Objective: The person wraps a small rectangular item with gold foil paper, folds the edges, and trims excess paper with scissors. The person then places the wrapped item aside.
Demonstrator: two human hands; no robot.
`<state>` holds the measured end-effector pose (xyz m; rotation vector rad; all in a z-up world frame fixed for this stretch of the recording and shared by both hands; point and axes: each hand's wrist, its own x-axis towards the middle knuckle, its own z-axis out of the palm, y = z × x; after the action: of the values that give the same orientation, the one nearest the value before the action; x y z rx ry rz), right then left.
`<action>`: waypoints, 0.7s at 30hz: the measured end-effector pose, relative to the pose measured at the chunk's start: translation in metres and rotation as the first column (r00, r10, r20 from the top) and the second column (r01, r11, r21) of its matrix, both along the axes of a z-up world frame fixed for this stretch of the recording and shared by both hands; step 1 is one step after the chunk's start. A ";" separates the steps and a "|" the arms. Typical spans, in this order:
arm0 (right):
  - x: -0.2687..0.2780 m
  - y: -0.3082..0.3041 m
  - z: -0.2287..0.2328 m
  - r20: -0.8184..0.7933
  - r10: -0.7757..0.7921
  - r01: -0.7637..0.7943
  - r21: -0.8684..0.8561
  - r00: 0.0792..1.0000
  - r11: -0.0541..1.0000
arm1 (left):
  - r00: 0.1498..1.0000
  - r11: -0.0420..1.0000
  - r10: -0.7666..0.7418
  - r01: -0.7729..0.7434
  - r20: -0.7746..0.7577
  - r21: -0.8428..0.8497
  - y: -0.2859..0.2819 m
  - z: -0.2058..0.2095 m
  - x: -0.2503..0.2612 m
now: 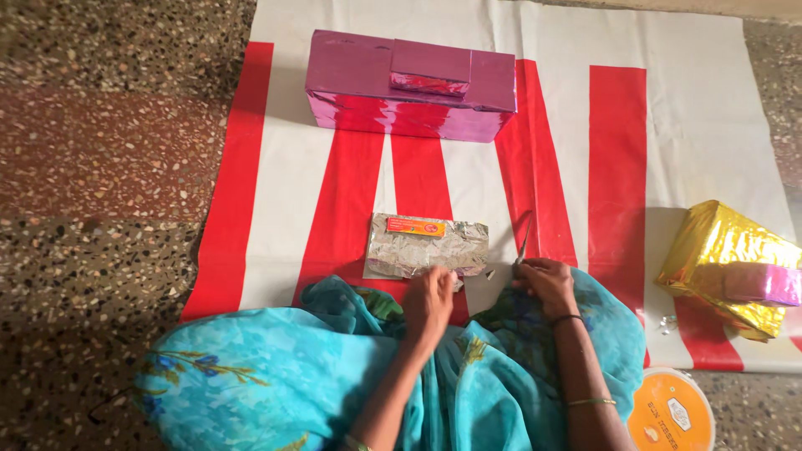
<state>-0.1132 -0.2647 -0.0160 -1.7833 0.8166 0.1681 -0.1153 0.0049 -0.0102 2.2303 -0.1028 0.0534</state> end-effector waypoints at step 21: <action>-0.075 0.096 0.076 0.133 -0.141 0.000 0.729 0.981 0.685 | 0.809 0.720 -0.523 0.251 0.269 0.647 0.013 -0.002 0.091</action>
<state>-0.1884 -0.1690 0.0595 -0.9810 0.5651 0.2387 -0.0240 0.0175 -0.0120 2.7200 -0.9796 0.3276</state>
